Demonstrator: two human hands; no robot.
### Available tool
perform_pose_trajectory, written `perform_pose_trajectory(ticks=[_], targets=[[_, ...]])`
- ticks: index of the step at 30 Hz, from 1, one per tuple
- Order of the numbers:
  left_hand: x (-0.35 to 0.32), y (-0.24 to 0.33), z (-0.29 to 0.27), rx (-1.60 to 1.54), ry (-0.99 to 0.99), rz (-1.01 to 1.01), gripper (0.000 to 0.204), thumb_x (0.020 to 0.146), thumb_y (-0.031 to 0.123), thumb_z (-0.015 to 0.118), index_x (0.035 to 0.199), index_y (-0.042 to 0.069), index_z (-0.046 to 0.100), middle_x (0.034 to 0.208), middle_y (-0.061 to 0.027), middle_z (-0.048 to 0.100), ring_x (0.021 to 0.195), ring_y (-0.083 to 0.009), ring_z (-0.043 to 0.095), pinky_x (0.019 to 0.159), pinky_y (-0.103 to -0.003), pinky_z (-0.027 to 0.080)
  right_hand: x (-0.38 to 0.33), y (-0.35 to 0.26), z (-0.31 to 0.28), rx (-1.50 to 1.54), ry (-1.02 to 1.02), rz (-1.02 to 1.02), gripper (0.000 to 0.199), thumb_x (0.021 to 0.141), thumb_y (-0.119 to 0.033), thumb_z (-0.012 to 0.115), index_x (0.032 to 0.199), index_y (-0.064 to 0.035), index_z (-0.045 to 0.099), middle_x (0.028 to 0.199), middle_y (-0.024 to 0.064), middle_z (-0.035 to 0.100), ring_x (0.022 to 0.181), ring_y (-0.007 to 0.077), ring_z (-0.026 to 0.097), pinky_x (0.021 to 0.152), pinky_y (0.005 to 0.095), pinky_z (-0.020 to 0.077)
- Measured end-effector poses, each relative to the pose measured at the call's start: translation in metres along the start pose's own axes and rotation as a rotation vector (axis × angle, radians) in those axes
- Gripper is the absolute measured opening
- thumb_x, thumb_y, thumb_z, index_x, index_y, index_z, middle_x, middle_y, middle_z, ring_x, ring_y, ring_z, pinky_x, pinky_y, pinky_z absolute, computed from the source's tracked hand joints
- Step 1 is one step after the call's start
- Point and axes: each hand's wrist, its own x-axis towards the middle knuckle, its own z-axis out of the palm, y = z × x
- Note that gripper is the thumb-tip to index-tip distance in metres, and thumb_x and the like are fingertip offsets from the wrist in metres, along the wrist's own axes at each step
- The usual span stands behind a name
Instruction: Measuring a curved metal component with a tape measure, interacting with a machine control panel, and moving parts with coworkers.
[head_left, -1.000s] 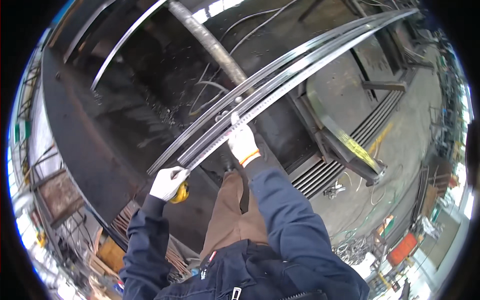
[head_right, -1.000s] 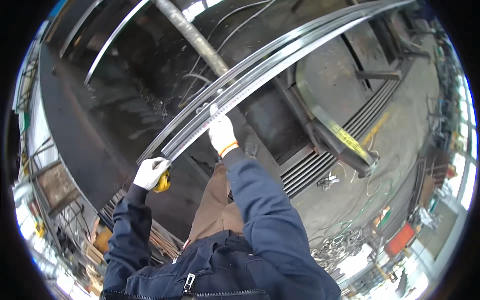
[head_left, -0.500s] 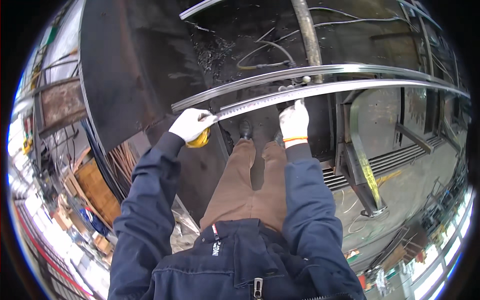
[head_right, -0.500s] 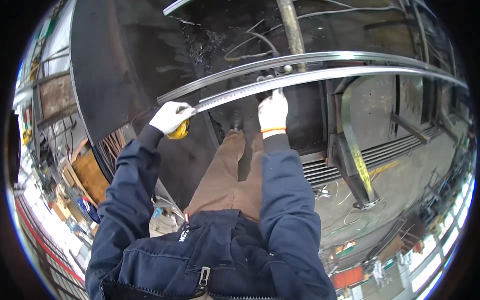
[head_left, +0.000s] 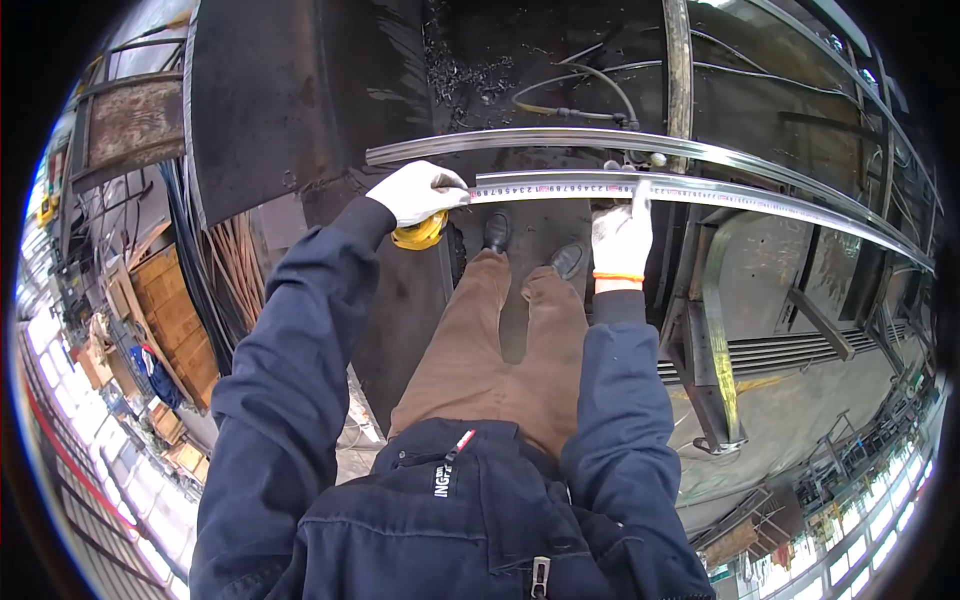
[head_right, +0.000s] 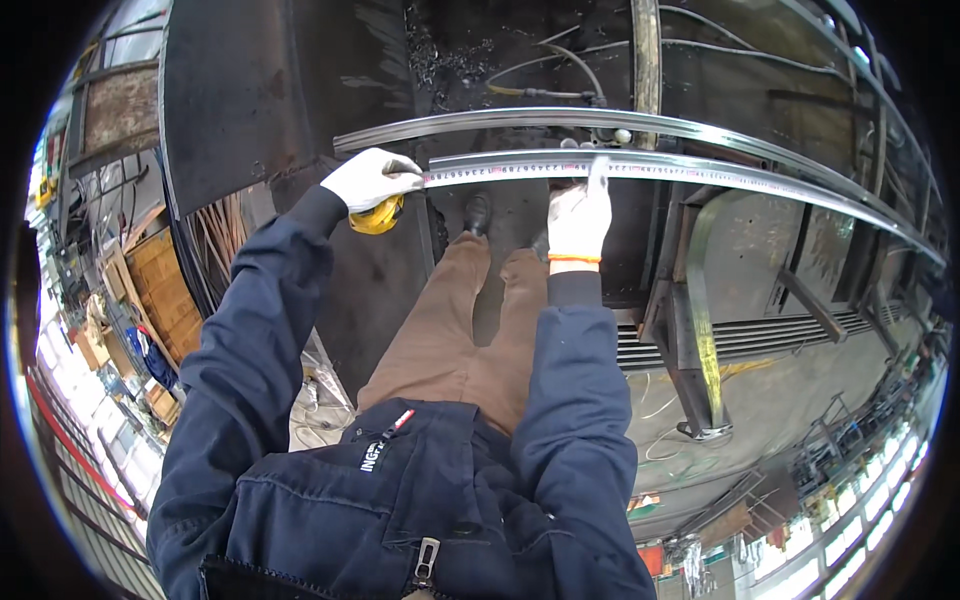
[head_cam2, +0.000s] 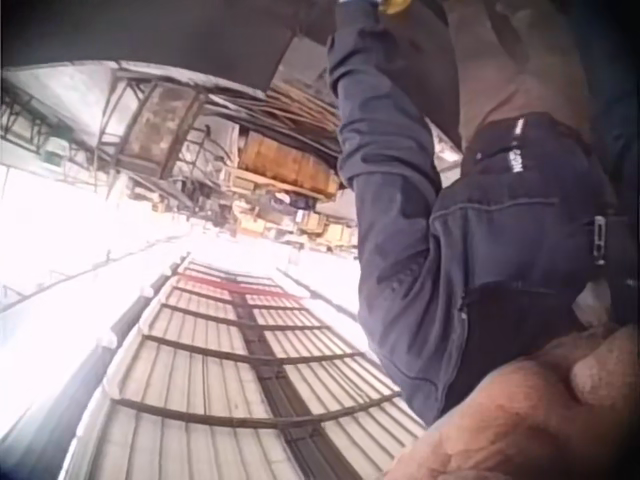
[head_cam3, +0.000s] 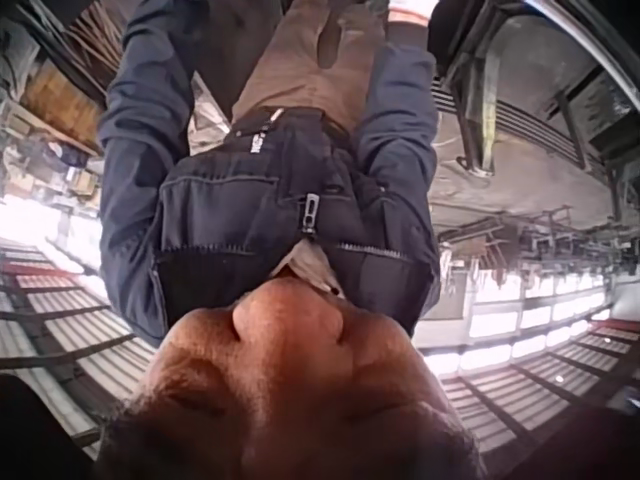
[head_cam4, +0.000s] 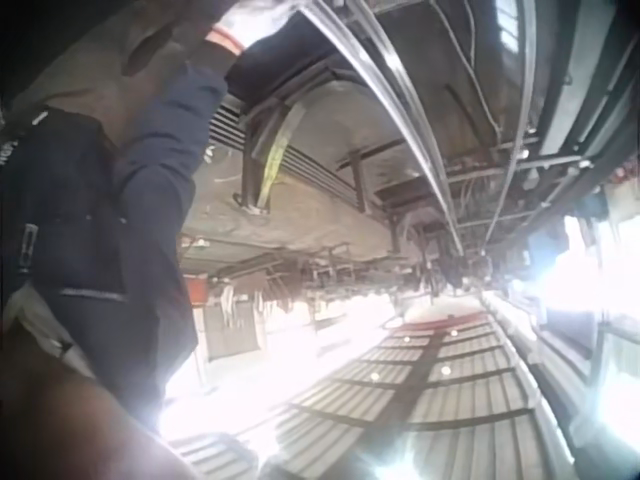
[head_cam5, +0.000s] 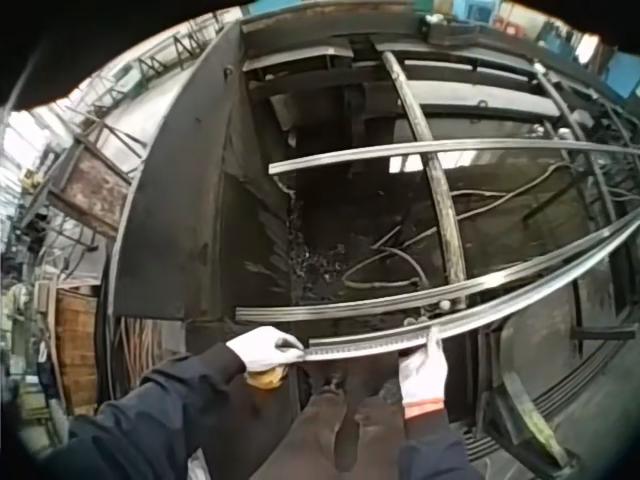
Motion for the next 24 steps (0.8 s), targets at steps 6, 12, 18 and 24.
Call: perform_pose_trajectory(ticks=[6,12,18,24], targets=[[0.001,0.016,-0.01,0.031,-0.066,-0.062,0.033,0.096,0.03,0.072,0.113,0.002,0.075,0.09,-0.0059,0.074,0.08,-0.0112,0.064,0.076,-0.03,0.051,0.003,0.002,-0.008,-0.172,-0.029,-0.041,0.037,0.107,-0.023,0.057,0.128,0.0075,0.062,0.128,0.0163,0.069,0.114,0.0186,0.063,0.104,0.0288,0.0447],[0.005,0.021,-0.022,0.128,-0.118,-0.063,0.044,0.093,0.041,0.072,0.114,0.002,0.075,0.089,-0.0076,0.074,0.079,-0.0146,0.064,0.076,-0.032,0.051,0.01,0.007,-0.018,-0.201,0.015,-0.063,0.038,0.106,-0.022,0.06,0.129,0.0079,0.061,0.129,0.0172,0.068,0.115,0.0191,0.063,0.104,0.0305,0.0467],[0.011,0.023,-0.025,0.126,-0.134,-0.082,0.045,0.092,0.042,0.074,0.112,0.003,0.076,0.088,-0.0077,0.074,0.079,-0.0142,0.065,0.075,-0.032,0.05,0.01,0.005,-0.009,-0.147,0.101,-0.028,0.027,0.105,-0.018,0.06,0.123,0.0011,0.064,0.124,0.0187,0.068,0.114,0.0263,0.062,0.106,0.0396,0.0465],[0.012,0.022,-0.025,0.083,-0.17,-0.084,0.042,0.093,0.039,0.072,0.113,0.003,0.076,0.095,-0.0108,0.077,0.085,-0.0176,0.069,0.081,-0.033,0.053,0.006,0.004,-0.026,-0.917,0.106,-0.444,0.026,0.092,-0.01,0.068,0.117,-0.0033,0.07,0.078,0.0117,0.063,0.056,0.0229,0.056,0.054,0.0338,0.0461]])
